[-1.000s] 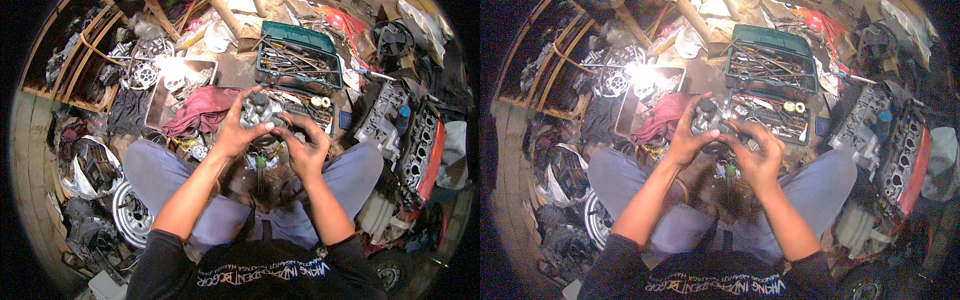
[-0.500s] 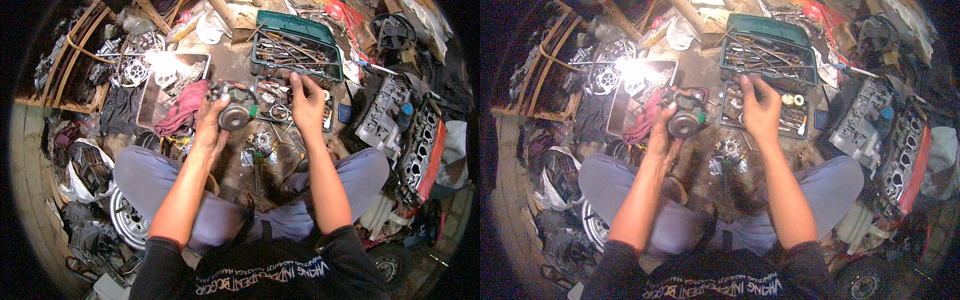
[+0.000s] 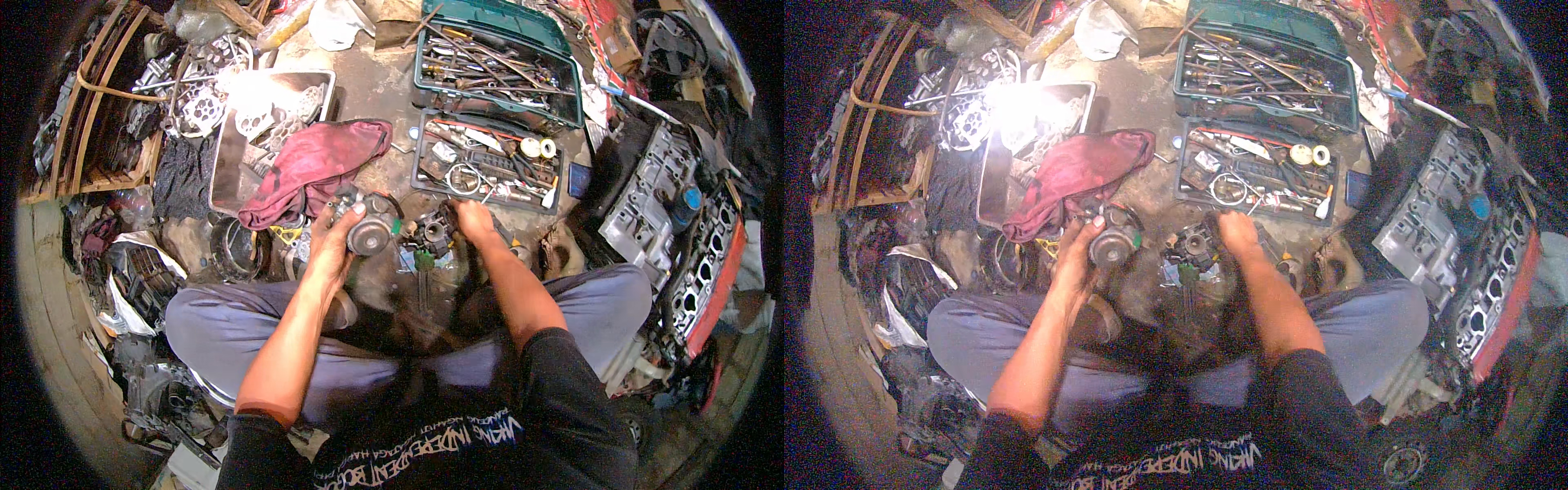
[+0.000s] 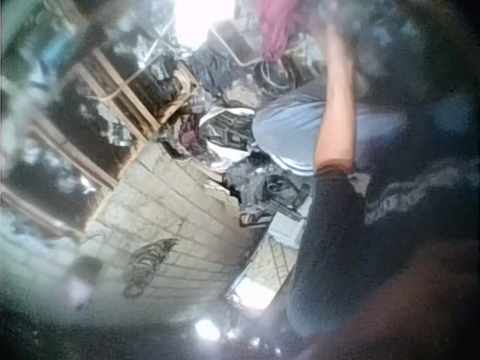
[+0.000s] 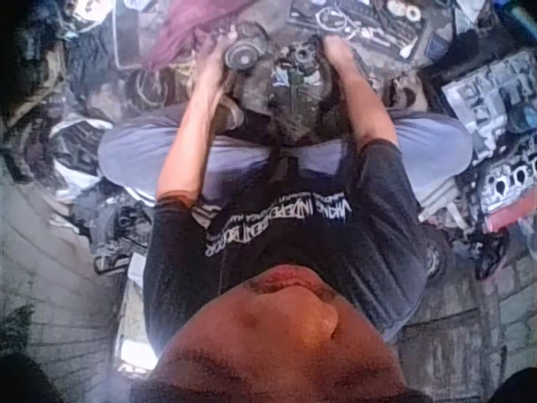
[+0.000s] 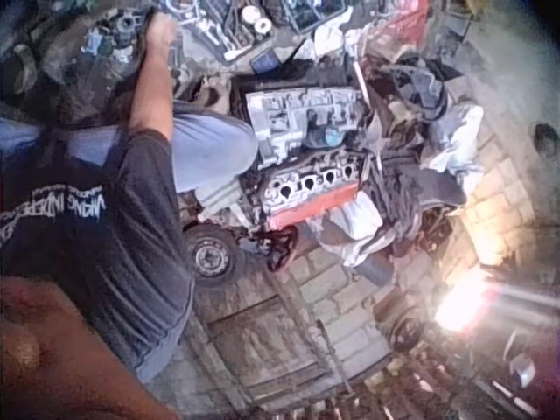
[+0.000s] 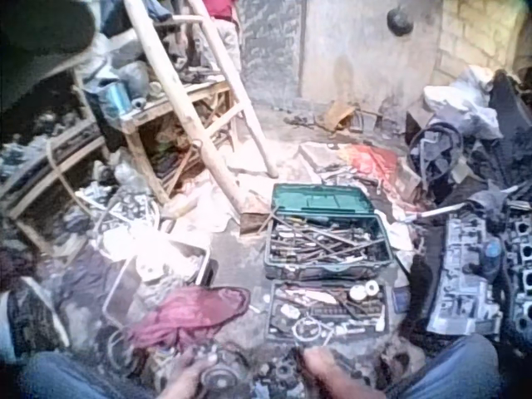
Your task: The person sits on the floor and works on a carburetor, using a screwdriver to adjust internal components. They repeatedly turn the carburetor over and manipulate small parts with their hands and tools.
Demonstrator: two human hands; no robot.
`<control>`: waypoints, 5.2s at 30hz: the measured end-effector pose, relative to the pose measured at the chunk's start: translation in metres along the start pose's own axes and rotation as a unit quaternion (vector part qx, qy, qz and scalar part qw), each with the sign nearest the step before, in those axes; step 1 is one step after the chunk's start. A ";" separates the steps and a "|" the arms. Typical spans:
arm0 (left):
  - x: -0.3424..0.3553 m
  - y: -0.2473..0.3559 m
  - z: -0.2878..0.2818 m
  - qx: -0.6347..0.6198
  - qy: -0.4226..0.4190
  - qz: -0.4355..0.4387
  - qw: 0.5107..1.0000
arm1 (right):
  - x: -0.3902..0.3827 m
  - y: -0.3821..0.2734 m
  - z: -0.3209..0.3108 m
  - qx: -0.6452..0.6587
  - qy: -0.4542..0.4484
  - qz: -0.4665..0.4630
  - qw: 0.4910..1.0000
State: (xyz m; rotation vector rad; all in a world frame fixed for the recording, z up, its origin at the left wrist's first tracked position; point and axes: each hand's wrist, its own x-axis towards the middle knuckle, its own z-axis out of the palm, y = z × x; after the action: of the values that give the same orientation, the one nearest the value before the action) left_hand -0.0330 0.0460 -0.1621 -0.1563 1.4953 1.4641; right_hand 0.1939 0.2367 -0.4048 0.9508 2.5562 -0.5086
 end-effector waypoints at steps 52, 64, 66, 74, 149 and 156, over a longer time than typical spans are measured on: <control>-0.027 -0.027 -0.050 -0.285 -0.145 -0.119 0.940 | 0.002 0.020 0.033 -0.084 0.150 -0.058 0.983; -0.052 -0.018 -0.035 -0.301 -0.141 -0.060 0.941 | -0.030 -0.005 -0.019 0.004 0.157 0.030 0.987; -0.053 -0.015 -0.028 -0.303 -0.153 -0.032 0.940 | -0.037 -0.009 -0.035 0.038 0.225 0.063 0.972; -0.059 -0.017 0.003 -0.288 -0.136 0.064 0.946 | -0.028 -0.059 -0.155 0.298 0.509 0.015 0.808; -0.112 0.028 0.023 0.045 0.023 0.518 0.854 | -0.193 -0.220 -0.295 0.302 0.509 -0.324 0.738; -0.120 0.034 0.023 0.088 0.046 0.528 0.843 | -0.187 -0.216 -0.290 0.356 0.490 -0.295 0.739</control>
State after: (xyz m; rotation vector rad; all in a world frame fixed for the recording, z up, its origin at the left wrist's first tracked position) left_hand 0.0156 0.0106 -0.0510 0.8612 1.8908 2.1452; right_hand 0.1190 0.1126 -0.0247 0.6384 3.7602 -1.6311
